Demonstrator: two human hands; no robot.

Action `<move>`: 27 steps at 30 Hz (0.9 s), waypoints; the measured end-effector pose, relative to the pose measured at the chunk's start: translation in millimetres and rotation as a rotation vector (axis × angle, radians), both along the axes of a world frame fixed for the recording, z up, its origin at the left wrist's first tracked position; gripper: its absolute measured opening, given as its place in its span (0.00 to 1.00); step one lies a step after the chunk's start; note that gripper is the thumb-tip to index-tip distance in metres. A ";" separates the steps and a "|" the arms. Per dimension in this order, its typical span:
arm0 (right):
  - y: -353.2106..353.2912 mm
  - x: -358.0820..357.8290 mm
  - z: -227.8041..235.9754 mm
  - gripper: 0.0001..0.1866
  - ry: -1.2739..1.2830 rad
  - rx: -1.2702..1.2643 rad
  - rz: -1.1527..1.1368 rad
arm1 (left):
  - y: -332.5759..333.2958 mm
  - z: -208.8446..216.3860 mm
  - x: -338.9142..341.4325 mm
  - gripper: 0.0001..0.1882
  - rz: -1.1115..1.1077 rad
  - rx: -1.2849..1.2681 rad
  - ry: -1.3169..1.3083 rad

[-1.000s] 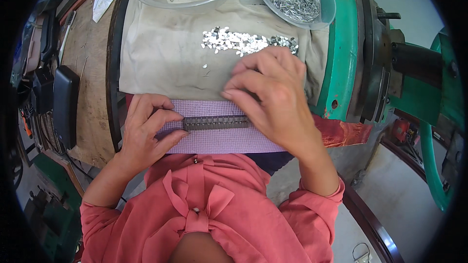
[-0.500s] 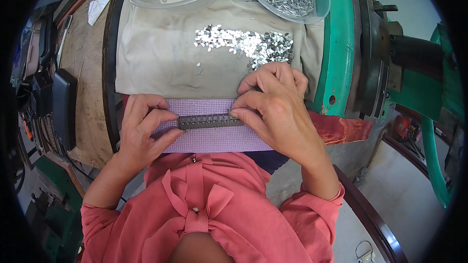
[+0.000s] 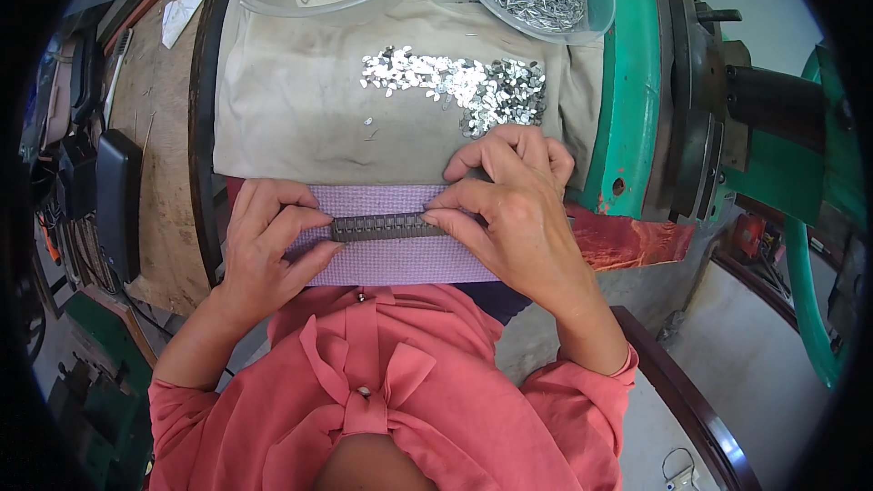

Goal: The person places small, silver metal pieces into the slots of a long, dark metal strip held on a purple checkered mat. They repeatedly pick up individual pieces from a pile on the table and insert them into the strip, occasionally adjusting the strip's position.

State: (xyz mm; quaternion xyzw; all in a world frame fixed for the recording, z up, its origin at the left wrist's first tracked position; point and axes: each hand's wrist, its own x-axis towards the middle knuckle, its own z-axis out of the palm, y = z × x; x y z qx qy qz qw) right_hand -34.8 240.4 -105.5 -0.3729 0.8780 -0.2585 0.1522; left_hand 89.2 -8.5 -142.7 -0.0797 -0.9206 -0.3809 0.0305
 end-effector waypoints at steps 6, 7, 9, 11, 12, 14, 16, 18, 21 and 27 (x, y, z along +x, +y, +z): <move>1.9 0.7 -3.1 0.07 0.013 -0.023 -0.012 | 0.2 -0.2 -0.7 0.17 -0.003 -0.001 0.023; 3.0 -0.1 -3.5 0.07 0.011 -0.029 -0.012 | -0.1 -0.3 -0.6 0.16 -0.006 -0.005 0.026; 5.7 -2.0 -5.2 0.07 0.017 -0.049 -0.027 | -0.7 0.2 -1.4 0.16 -0.009 -0.001 0.029; 6.8 -2.9 -6.5 0.07 0.025 -0.058 -0.033 | -1.5 0.6 -1.8 0.16 -0.012 0.000 0.031; 7.2 -3.2 -6.8 0.07 0.029 -0.057 -0.031 | -2.5 0.5 -1.7 0.16 -0.014 -0.001 0.030; 7.4 -3.7 -6.5 0.07 0.042 -0.054 -0.022 | -4.0 0.3 -1.4 0.15 -0.016 0.002 0.030; 6.4 -4.1 -5.7 0.07 0.058 -0.050 -0.007 | -5.0 -0.2 -1.0 0.15 -0.015 0.010 0.031; 6.2 -4.0 -6.6 0.08 0.060 -0.053 -0.002 | -6.5 1.1 -1.1 0.15 -0.018 -0.001 0.037; 5.6 -3.9 -7.5 0.09 0.084 -0.059 0.013 | -12.0 5.6 -0.4 0.15 -0.026 -0.039 0.036; 0.2 1.5 -11.7 0.11 0.146 -0.087 0.029 | -20.7 12.4 6.6 0.16 -0.009 -0.092 0.021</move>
